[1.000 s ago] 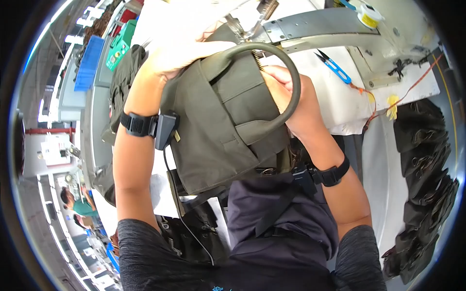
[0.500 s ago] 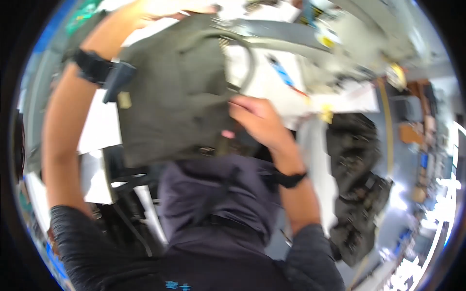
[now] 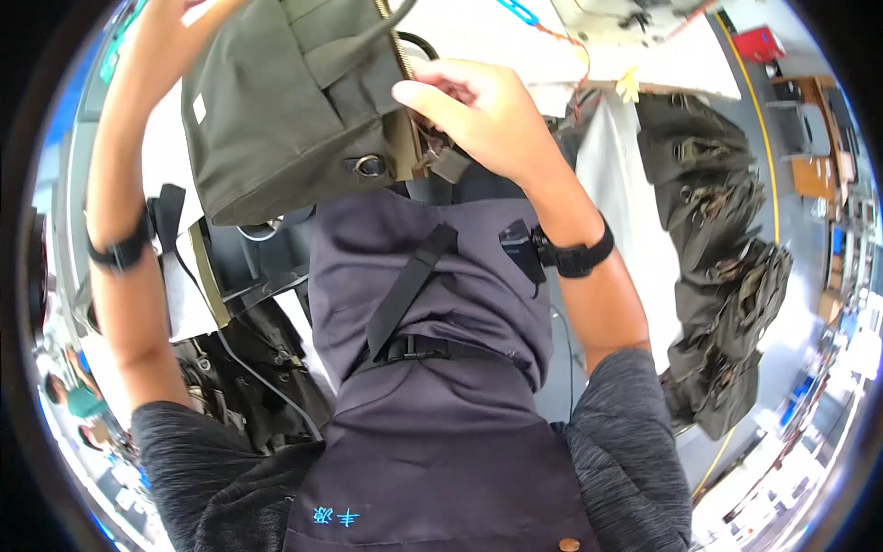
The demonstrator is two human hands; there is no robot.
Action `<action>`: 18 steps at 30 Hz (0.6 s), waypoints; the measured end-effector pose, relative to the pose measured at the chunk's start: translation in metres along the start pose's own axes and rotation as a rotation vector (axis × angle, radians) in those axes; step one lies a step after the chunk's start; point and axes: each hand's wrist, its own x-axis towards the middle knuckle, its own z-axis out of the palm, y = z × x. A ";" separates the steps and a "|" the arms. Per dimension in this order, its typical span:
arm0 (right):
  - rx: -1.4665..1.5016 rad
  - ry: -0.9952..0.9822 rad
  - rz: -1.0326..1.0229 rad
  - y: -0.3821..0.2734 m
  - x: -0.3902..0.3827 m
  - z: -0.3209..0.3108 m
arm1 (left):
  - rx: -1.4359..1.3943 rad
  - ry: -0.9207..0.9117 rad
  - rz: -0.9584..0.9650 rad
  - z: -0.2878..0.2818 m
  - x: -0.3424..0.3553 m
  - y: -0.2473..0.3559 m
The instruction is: Sewing a green bag using an industrial sewing machine.
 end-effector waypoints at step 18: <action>0.685 0.074 0.300 -0.035 -0.015 0.042 | 0.050 0.458 -0.136 0.086 -0.099 0.094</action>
